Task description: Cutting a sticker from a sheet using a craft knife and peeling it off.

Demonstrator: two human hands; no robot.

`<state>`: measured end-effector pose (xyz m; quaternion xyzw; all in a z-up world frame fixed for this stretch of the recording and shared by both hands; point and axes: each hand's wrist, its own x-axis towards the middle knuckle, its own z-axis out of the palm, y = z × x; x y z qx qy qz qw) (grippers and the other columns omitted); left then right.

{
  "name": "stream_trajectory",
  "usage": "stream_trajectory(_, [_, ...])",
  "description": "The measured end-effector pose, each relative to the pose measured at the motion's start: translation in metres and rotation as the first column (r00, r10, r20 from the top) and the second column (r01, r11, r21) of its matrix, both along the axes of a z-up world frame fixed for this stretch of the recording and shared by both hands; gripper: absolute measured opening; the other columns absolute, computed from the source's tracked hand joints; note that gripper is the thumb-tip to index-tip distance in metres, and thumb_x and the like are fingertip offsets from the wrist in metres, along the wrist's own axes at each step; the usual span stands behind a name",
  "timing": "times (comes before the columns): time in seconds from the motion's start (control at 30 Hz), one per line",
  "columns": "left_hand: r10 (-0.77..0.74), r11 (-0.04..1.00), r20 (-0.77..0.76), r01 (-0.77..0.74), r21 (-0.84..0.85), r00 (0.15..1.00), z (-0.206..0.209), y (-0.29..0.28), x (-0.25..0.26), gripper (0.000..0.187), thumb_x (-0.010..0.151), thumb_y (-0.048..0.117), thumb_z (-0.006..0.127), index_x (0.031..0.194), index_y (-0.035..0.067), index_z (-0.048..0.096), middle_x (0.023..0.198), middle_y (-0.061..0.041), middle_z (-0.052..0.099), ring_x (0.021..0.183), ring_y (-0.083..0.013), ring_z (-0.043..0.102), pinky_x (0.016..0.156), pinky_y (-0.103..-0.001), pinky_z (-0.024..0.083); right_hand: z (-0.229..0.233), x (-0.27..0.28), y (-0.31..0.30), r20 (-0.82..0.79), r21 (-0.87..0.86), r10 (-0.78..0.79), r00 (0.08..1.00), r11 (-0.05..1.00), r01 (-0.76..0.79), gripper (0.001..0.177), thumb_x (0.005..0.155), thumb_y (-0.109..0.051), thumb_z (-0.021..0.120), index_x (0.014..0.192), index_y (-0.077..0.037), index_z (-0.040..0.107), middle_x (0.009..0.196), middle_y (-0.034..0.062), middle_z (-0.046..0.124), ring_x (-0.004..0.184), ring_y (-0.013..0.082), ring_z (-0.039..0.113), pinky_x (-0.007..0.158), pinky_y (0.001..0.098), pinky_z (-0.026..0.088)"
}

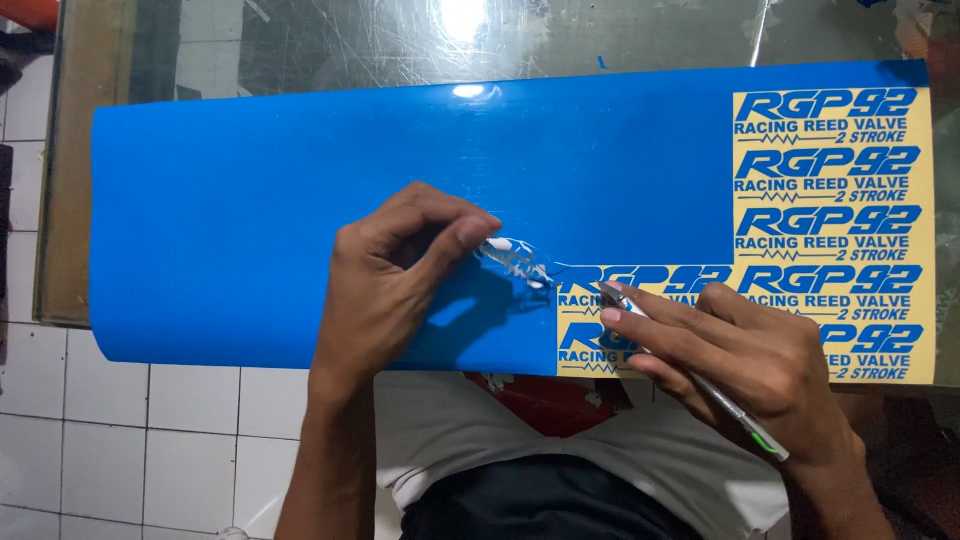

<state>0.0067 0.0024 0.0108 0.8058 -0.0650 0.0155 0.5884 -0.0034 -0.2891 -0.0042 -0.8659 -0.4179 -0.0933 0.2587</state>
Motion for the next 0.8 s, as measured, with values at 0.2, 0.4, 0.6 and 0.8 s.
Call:
stream_trajectory(0.2, [0.131,0.991,-0.087,-0.132,0.001,0.988,0.004,-0.008,0.005,0.036,0.098,0.045,0.056,0.095,0.014,0.075,0.098,-0.002,0.07,0.095,-0.0135,0.069,0.081,-0.025,0.053,-0.004,-0.002,-0.003,0.005,0.012,-0.012,1.0,1.0,0.012,0.031,0.097,-0.021,0.068,0.126,-0.012,0.072,0.126,0.0058,0.076,0.069,0.02,0.058,0.063,0.0289,0.049])
stream_trajectory(0.4, [0.155,0.988,0.016,-0.156,0.012,0.988,0.011,-0.017,0.012,0.04,0.101,0.044,0.052,0.084,0.013,0.071,0.1,-0.005,0.061,0.111,-0.0178,0.062,0.096,-0.032,0.054,0.0,-0.002,0.0,-0.103,0.158,-0.05,0.993,0.985,0.066,0.03,0.099,-0.018,0.059,0.123,-0.005,0.071,0.127,0.0185,0.074,0.079,0.0237,0.071,0.069,0.0329,0.052])
stream_trajectory(0.6, [0.165,0.986,0.011,-0.164,-0.026,0.986,0.037,-0.031,0.015,0.046,0.101,0.047,0.047,0.084,0.012,0.072,0.109,-0.004,0.055,0.111,-0.0156,0.057,0.08,-0.026,0.06,0.008,-0.005,-0.002,-0.289,0.263,-0.207,0.935,0.922,0.285,0.038,0.104,-0.027,0.045,0.118,-0.004,0.072,0.126,0.0145,0.075,0.09,0.0206,0.075,0.081,0.0298,0.056])
stream_trajectory(0.8, [0.048,0.992,0.177,-0.068,0.106,0.983,0.066,-0.046,0.02,0.043,0.108,0.035,0.045,0.089,0.012,0.076,0.11,-0.008,0.057,0.117,-0.0198,0.054,0.108,-0.041,0.048,0.01,-0.007,-0.004,-0.454,0.336,-0.376,0.808,0.767,0.546,0.045,0.111,-0.027,0.037,0.113,0.003,0.071,0.119,0.0222,0.075,0.11,0.029,0.077,0.087,0.0317,0.062])
